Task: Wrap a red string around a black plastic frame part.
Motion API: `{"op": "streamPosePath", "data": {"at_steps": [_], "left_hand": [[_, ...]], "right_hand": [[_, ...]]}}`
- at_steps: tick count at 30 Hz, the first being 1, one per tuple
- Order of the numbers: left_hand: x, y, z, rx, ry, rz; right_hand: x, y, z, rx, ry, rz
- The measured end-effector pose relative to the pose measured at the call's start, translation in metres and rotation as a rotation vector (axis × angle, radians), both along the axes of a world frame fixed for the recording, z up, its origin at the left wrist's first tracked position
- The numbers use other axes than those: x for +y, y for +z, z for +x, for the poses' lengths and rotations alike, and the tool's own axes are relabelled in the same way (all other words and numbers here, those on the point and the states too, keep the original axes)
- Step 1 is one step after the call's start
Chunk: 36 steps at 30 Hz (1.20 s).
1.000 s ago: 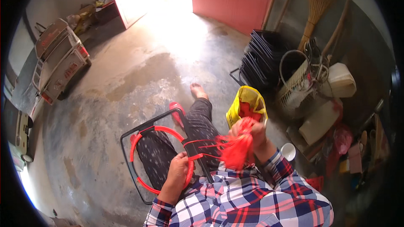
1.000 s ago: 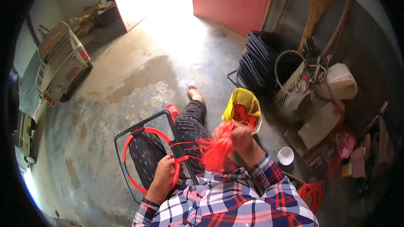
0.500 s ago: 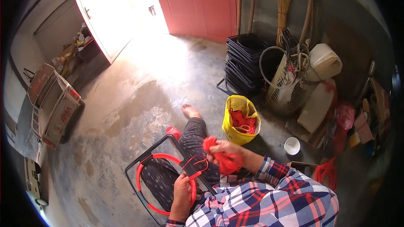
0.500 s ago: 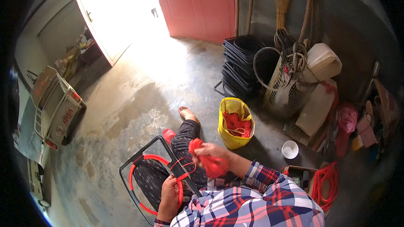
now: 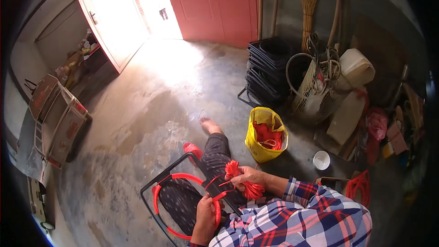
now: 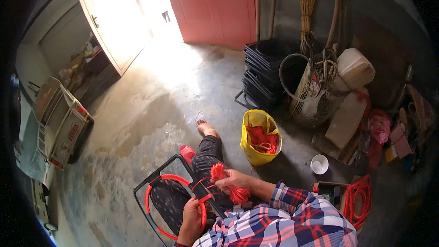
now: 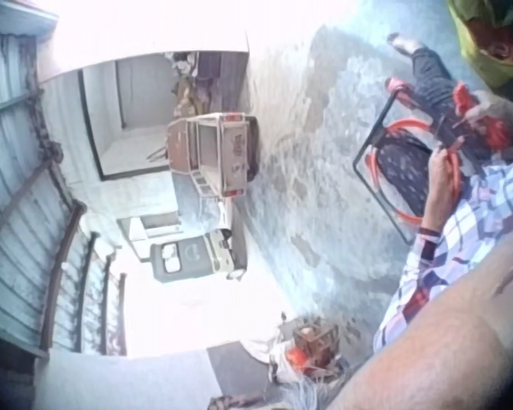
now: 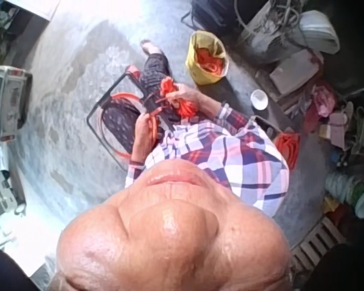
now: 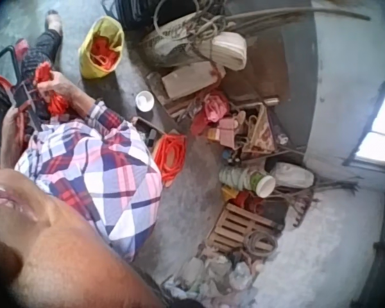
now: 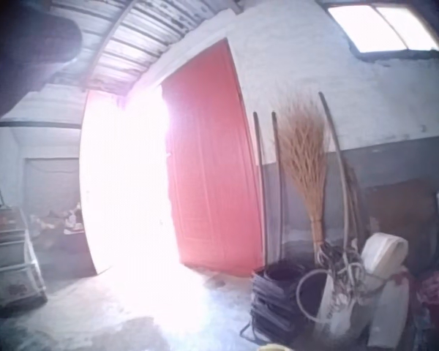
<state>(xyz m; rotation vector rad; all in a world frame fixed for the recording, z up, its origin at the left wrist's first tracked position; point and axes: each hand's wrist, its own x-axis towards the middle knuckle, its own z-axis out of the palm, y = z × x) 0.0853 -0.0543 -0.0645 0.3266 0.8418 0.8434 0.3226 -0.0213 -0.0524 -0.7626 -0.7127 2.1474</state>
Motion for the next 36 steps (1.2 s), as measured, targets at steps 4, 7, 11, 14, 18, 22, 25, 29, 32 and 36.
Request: {"op": "streamPosePath", "data": {"at_steps": [4, 7, 11, 14, 18, 22, 25, 29, 32, 36], "left_hand": [[0.004, 0.001, 0.004, 0.042, 0.025, -0.037], [0.007, -0.001, 0.004, 0.041, 0.018, -0.049], [0.005, 0.006, 0.006, -0.010, 0.058, -0.036], [0.007, 0.006, 0.005, -0.011, 0.070, -0.033], [0.011, -0.005, 0.002, -0.058, 0.046, -0.022], [0.009, 0.000, 0.002, -0.086, 0.044, -0.029], [0.011, -0.003, 0.001, -0.112, 0.034, -0.050], [0.015, -0.006, 0.000, -0.127, 0.018, -0.062], [0.018, -0.006, -0.003, -0.145, -0.003, -0.009], [0.012, 0.003, 0.000, -0.099, 0.050, 0.009]], "right_hand": [[0.002, 0.001, 0.003, 0.053, -0.007, -0.105], [0.003, 0.007, 0.006, 0.059, -0.056, -0.146], [0.002, 0.011, 0.007, 0.014, -0.106, -0.195], [0.000, 0.004, 0.011, 0.028, -0.109, -0.159], [-0.003, 0.008, 0.016, -0.027, -0.163, -0.182], [-0.009, 0.012, 0.018, -0.052, -0.213, -0.213], [-0.014, 0.007, 0.020, -0.066, -0.221, -0.215], [-0.020, 0.007, 0.020, -0.136, -0.268, -0.191], [-0.018, 0.008, 0.019, -0.144, -0.281, -0.190], [-0.013, 0.006, 0.017, -0.196, -0.226, -0.118]]}}
